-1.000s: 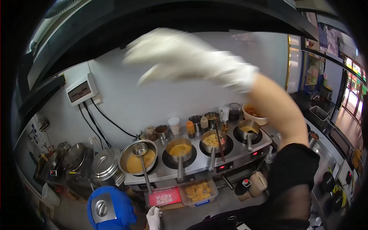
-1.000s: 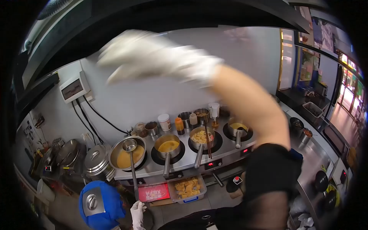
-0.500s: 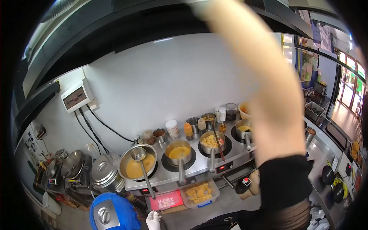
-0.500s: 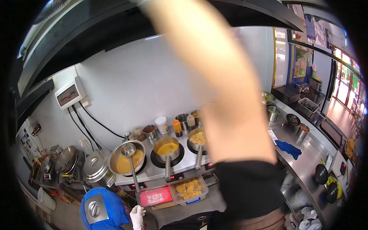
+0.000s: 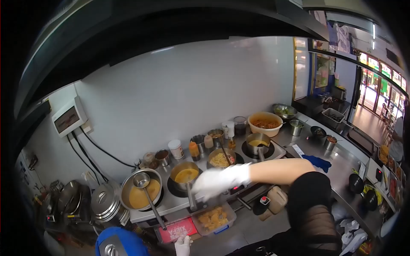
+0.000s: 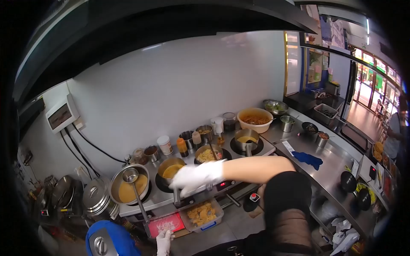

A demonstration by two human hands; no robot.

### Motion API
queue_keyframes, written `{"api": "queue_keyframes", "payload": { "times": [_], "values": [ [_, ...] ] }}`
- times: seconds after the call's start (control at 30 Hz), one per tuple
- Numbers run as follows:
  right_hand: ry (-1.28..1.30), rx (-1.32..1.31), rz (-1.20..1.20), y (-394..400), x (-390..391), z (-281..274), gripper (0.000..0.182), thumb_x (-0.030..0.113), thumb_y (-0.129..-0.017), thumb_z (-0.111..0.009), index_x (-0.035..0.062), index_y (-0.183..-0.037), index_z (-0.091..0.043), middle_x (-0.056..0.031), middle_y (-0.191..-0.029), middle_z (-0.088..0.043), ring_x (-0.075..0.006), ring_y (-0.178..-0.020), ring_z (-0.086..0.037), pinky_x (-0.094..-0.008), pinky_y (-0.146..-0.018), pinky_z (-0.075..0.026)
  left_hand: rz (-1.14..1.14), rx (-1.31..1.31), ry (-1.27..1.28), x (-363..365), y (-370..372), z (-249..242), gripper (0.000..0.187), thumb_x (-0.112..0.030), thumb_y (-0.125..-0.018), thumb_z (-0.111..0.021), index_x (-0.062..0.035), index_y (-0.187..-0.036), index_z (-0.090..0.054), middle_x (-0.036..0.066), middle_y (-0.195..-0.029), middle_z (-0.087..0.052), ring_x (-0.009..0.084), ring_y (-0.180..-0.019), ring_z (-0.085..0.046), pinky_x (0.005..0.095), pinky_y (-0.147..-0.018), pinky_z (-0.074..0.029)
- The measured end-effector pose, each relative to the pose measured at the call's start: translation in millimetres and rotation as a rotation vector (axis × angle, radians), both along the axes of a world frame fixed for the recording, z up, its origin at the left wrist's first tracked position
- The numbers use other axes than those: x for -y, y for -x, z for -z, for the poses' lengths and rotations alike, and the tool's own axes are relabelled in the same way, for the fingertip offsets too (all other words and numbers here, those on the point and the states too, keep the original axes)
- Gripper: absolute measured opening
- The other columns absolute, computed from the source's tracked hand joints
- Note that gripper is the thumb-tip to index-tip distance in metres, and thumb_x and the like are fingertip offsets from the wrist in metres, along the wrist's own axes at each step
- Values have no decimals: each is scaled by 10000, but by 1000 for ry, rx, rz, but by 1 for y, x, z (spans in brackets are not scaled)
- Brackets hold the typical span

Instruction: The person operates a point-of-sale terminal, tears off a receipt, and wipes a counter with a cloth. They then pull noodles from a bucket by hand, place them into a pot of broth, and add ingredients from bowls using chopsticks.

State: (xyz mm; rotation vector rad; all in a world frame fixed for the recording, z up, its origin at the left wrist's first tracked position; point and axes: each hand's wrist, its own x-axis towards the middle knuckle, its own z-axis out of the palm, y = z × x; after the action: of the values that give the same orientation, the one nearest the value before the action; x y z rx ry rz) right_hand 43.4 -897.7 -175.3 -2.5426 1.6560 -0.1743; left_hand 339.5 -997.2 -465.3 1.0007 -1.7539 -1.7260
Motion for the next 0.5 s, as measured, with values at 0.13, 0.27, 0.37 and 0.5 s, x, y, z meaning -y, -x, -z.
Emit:
{"api": "queue_keyframes", "payload": {
  "times": [0.13,0.27,0.37,0.5],
  "values": [
    [567,-332,449,138,-119,-87,307,290,-843,-580,76,-1053,-650,-126,-1023,-650,-291,-928,-616,-350,-838,-485,31,44,25,6,23,-2,323,-163,-920,-554,56,-1157,-540,78,-888,-641,133,-712,-627,229,-618,-479],
    [1281,336,997,251,-248,-230,375,309,-934,-518,6,-1147,-580,-102,-1154,-604,-220,-1125,-530,-336,-973,-409,42,-22,60,3,44,-41,400,-134,-906,-574,94,-1224,-489,121,-989,-638,131,-784,-601,247,-745,-480],
    [1896,276,1157,285,-297,-322,733,627,-835,-498,-15,-1182,-566,-219,-1145,-602,-301,-1124,-549,-354,-954,-401,12,-69,42,-3,39,-54,390,-126,-911,-565,94,-1225,-489,112,-980,-638,125,-784,-601,239,-740,-477],
    [1957,45,786,237,-189,-421,568,482,-877,-493,65,-1263,-501,-201,-1268,-491,-274,-1206,-448,-342,-1025,-328,-100,-110,54,-10,8,-68,376,-131,-916,-560,87,-1216,-495,98,-968,-639,128,-782,-611,241,-720,-482]
  ]
}}
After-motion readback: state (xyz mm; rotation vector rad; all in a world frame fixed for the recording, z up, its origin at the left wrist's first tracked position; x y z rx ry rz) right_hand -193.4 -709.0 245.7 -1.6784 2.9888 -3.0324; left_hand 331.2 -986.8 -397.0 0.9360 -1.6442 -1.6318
